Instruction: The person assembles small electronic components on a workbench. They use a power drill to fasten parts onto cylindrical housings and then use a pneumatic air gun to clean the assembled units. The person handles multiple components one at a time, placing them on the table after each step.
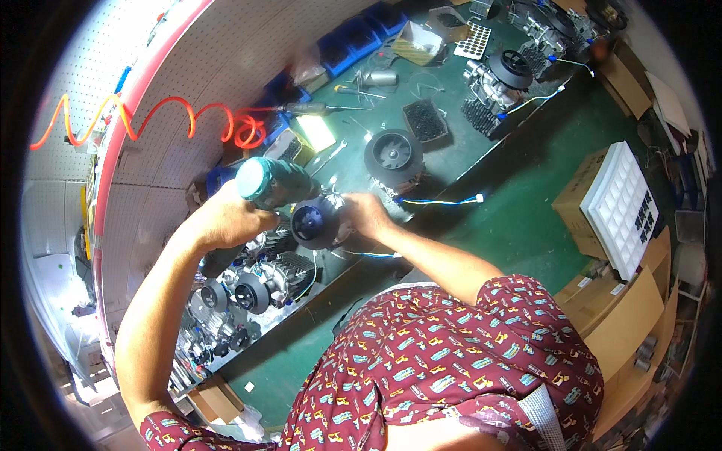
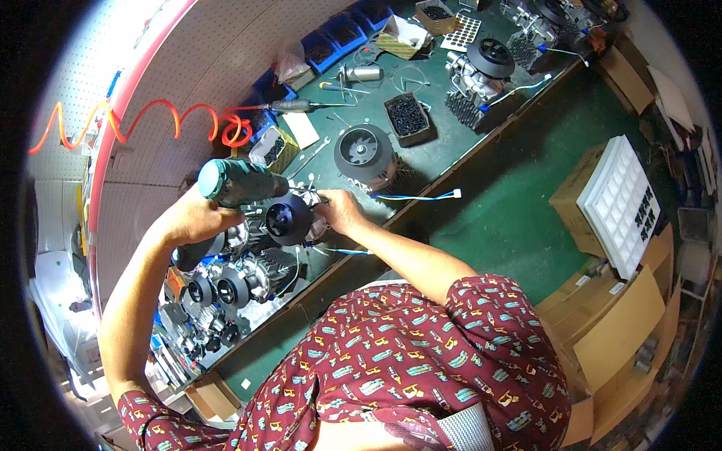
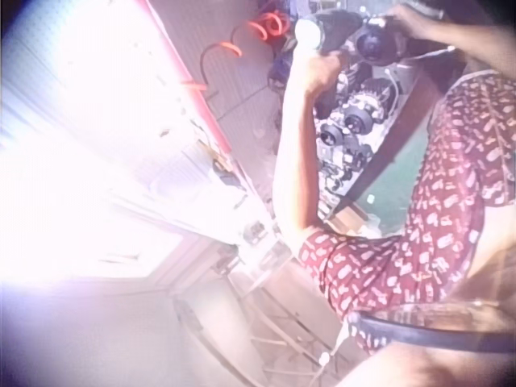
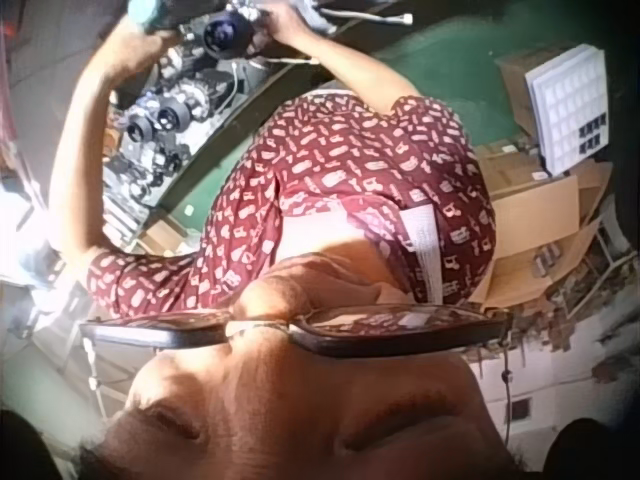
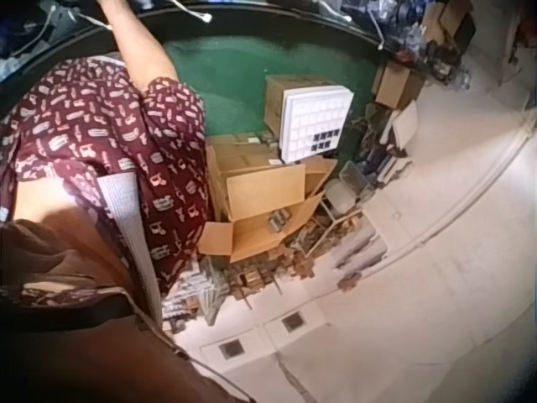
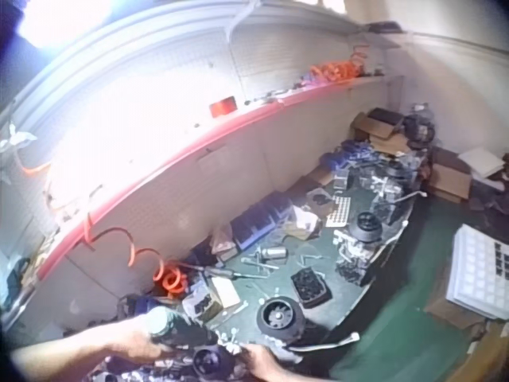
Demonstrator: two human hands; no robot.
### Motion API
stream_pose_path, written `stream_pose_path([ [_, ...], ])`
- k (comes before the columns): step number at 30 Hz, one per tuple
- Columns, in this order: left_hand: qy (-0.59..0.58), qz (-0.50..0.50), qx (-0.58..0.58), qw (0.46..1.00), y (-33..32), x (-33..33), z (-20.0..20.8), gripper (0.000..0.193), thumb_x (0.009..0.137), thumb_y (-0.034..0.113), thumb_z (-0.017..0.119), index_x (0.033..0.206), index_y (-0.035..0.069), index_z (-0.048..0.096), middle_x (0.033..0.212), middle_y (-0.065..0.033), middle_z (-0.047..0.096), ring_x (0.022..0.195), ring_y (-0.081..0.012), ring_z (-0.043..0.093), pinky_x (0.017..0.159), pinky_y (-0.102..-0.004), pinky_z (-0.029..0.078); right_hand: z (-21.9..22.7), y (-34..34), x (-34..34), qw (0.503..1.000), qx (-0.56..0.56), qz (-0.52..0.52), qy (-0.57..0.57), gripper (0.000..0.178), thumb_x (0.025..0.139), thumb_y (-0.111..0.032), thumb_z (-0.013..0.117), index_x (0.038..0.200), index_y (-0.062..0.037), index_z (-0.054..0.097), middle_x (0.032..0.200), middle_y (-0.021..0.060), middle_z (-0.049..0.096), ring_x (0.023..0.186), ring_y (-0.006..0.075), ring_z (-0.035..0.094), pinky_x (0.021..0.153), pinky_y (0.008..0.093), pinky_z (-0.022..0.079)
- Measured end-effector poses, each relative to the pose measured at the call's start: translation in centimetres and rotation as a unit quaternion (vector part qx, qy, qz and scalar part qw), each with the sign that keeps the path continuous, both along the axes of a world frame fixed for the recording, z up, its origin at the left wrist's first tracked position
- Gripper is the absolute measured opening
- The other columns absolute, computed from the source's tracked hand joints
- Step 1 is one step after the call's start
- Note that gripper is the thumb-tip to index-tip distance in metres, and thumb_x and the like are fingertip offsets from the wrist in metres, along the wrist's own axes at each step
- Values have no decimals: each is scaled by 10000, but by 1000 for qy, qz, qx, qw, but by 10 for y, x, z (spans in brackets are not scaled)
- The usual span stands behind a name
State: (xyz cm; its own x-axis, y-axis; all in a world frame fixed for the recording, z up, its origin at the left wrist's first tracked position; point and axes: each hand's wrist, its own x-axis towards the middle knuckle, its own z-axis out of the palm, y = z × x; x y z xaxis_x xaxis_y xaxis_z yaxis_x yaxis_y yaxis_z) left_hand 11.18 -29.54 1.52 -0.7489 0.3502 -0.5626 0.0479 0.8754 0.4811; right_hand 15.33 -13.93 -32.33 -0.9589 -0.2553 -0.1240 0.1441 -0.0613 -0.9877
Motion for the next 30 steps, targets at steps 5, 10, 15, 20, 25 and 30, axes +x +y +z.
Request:
stream_pose_path([
  [5, 21, 11, 14, 1000, 8, 9, 8, 464, 783, 63, 688, 1241, 42, 616, 1131, -131, 699, 1045, -231, 648, 957, -348, 496, 15, 10, 4, 998, 57, -1, 1, 324, 777, -160, 753, 1086, -61, 737, 801, 181, 712, 670, 241, 673, 648, 384, 502],
  [10, -41, 70, -3, 997, 17, 5, 17, 486, 789, 37, 711, 1263, 44, 601, 1151, -105, 691, 1038, -205, 632, 938, -352, 500, 5, 6, 2, 999, 41, -24, 9, 303, 776, -112, 771, 1069, -39, 740, 807, 162, 711, 660, 210, 656, 632, 358, 493],
  [15, -59, 117, -10, 991, 3, 6, 14, 426, 792, 34, 715, 1208, 38, 624, 1034, -67, 685, 934, -167, 617, 847, -352, 523, -5, -1, 9, 999, 5, -35, -15, 321, 789, -105, 768, 1096, -22, 724, 685, 96, 643, 598, 125, 551, 581, 328, 451],
  [20, -10, 82, -10, 997, -7, 15, 9, 280, 794, 51, 709, 1059, 0, 637, 869, -58, 653, 773, -145, 574, 715, -324, 519, 4, -1, 13, 999, 21, -34, -16, 476, 756, -85, 772, 1214, -17, 664, 632, 58, 562, 581, 129, 528, 566, 317, 439],
  [25, -26, 85, 0, 996, 0, 18, 22, 237, 808, 49, 688, 1038, -5, 670, 921, -105, 680, 824, -170, 612, 775, -334, 520, 37, 15, 6, 995, 27, 76, -61, 593, 744, -103, 760, 1313, -32, 609, 650, 45, 503, 591, 123, 472, 553, 314, 423],
  [30, -31, 17, -60, 998, -9, 25, 21, 362, 818, 18, 664, 1180, 26, 668, 1037, -139, 705, 941, -222, 658, 860, -347, 520, 21, 12, 4, 994, 50, 99, -18, 578, 740, -145, 776, 1298, -98, 632, 715, 62, 551, 635, 148, 516, 582, 328, 438],
])
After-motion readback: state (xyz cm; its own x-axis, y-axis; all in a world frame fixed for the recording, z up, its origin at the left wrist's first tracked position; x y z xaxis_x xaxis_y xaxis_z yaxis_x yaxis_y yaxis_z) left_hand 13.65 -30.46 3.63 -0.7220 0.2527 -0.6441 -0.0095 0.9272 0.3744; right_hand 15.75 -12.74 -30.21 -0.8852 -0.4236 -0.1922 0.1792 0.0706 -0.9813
